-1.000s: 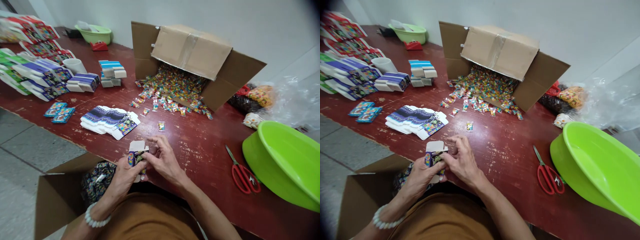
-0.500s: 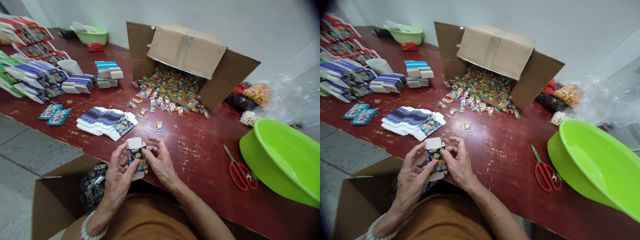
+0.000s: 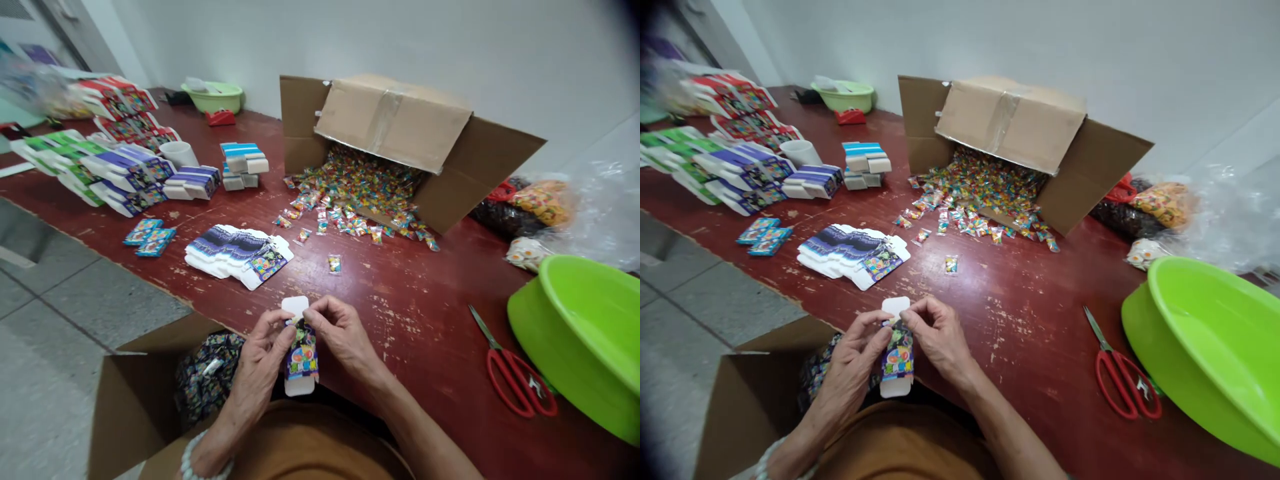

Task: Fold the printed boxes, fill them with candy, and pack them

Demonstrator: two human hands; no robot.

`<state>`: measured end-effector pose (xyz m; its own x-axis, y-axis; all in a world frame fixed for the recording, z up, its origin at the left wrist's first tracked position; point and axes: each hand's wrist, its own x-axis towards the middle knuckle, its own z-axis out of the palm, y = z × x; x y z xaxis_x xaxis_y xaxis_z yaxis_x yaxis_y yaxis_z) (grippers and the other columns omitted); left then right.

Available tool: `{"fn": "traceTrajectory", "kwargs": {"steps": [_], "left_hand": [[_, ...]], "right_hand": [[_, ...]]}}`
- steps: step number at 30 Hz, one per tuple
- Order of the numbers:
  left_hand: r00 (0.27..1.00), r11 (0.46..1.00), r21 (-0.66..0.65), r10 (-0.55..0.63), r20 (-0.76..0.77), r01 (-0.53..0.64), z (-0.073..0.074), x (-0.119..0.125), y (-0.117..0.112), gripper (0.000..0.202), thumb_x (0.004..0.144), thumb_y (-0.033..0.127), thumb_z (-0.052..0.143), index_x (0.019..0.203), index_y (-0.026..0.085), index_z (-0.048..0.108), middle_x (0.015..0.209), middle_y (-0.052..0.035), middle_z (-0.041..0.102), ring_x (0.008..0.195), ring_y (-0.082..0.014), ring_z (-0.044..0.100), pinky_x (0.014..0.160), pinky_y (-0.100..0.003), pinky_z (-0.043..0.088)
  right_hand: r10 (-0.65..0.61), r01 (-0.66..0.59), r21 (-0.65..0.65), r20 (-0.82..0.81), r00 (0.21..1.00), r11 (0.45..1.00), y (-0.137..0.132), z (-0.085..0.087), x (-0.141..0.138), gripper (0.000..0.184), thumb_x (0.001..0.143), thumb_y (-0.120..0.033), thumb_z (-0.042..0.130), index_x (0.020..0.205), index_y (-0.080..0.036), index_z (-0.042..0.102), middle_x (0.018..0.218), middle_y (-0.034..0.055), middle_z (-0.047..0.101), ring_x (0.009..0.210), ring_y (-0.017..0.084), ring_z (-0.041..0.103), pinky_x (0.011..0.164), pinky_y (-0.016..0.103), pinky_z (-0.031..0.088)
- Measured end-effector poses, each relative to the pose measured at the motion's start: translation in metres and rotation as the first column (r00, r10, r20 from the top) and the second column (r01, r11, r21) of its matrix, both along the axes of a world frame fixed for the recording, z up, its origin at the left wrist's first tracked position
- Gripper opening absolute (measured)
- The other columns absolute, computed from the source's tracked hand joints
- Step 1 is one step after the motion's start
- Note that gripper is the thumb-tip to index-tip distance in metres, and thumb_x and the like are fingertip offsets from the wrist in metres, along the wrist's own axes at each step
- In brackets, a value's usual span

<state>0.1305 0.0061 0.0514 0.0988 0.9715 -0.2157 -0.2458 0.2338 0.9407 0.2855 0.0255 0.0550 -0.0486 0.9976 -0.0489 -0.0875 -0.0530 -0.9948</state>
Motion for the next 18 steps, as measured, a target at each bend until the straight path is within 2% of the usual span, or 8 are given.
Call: {"fn": "traceTrajectory", "kwargs": {"steps": [3, 5, 7, 10, 13, 16, 18], "left_hand": [[0.997, 1.000, 0.025, 0.006, -0.077, -0.004, 0.001, -0.004, 0.002, 0.027, 0.088, 0.048, 0.068, 0.092, 0.021, 0.066, 0.076, 0.0037, 0.062, 0.065, -0.0110, 0.057, 0.058, -0.019, 0.048], [0.992, 0.998, 0.057, -0.014, -0.129, 0.021, 0.002, -0.006, 0.003, 0.028, 0.089, 0.049, 0.067, 0.090, 0.021, 0.067, 0.076, 0.0029, 0.061, 0.068, -0.0121, 0.057, 0.060, -0.019, 0.048], [0.986, 0.996, 0.087, -0.014, -0.166, 0.028, 0.003, -0.007, 0.004, 0.029, 0.088, 0.050, 0.068, 0.090, 0.020, 0.067, 0.081, 0.0013, 0.064, 0.072, -0.0133, 0.059, 0.063, -0.020, 0.049], [0.990, 0.999, 0.043, 0.020, -0.139, -0.014, 0.008, -0.008, 0.004, 0.036, 0.084, 0.051, 0.072, 0.105, 0.023, 0.060, 0.081, 0.0019, 0.067, 0.068, -0.0134, 0.063, 0.061, -0.021, 0.050], [1.000, 0.994, -0.110, 0.008, -0.013, -0.010, 0.015, -0.006, 0.005, 0.053, 0.083, 0.055, 0.071, 0.122, 0.028, 0.047, 0.079, 0.0034, 0.069, 0.058, -0.0149, 0.066, 0.055, -0.024, 0.052], [0.990, 0.961, -0.251, -0.096, 0.103, 0.119, 0.020, -0.004, 0.008, 0.052, 0.087, 0.061, 0.062, 0.120, 0.022, 0.053, 0.079, -0.0018, 0.072, 0.050, -0.0166, 0.066, 0.048, -0.026, 0.052], [0.982, 0.934, -0.319, -0.119, 0.145, 0.160, 0.022, -0.002, 0.010, 0.051, 0.090, 0.063, 0.055, 0.113, 0.017, 0.059, 0.073, -0.0037, 0.071, 0.045, -0.0158, 0.063, 0.044, -0.025, 0.049]], "right_hand": [[0.082, -0.103, -0.148, -0.141, 0.987, 0.984, 0.006, 0.000, 0.003, 0.035, 0.069, -0.045, 0.084, 0.070, -0.017, 0.064, 0.067, -0.0004, 0.063, 0.061, 0.012, 0.052, 0.060, 0.025, 0.041], [0.068, -0.118, -0.214, -0.230, 0.971, 0.970, 0.008, 0.000, 0.002, 0.042, 0.060, -0.042, 0.091, 0.084, -0.017, 0.067, 0.069, -0.0015, 0.064, 0.061, 0.011, 0.054, 0.059, 0.024, 0.041], [0.057, -0.121, -0.229, -0.269, 0.962, 0.966, 0.009, 0.001, 0.000, 0.050, 0.058, -0.040, 0.093, 0.095, -0.018, 0.068, 0.071, -0.0029, 0.065, 0.062, 0.010, 0.056, 0.061, 0.023, 0.042], [0.073, -0.115, -0.171, -0.234, 0.970, 0.978, 0.009, 0.004, -0.004, 0.037, 0.065, -0.043, 0.089, 0.083, -0.016, 0.070, 0.072, -0.0004, 0.067, 0.064, 0.011, 0.057, 0.066, 0.025, 0.045], [0.046, -0.052, -0.038, -0.149, 0.988, 0.998, 0.008, 0.005, -0.007, 0.031, 0.072, -0.046, 0.084, 0.076, -0.018, 0.071, 0.076, 0.0022, 0.070, 0.067, 0.013, 0.059, 0.065, 0.026, 0.047], [0.046, -0.054, 0.152, 0.052, 0.998, 0.987, 0.008, 0.005, -0.006, 0.024, 0.082, -0.044, 0.076, 0.083, -0.020, 0.074, 0.078, 0.0025, 0.069, 0.069, 0.014, 0.061, 0.064, 0.026, 0.047], [0.091, -0.120, 0.182, 0.159, 0.983, 0.976, 0.009, 0.005, -0.005, 0.024, 0.089, -0.042, 0.069, 0.086, -0.020, 0.074, 0.073, 0.0016, 0.067, 0.064, 0.013, 0.060, 0.062, 0.025, 0.047]]}}
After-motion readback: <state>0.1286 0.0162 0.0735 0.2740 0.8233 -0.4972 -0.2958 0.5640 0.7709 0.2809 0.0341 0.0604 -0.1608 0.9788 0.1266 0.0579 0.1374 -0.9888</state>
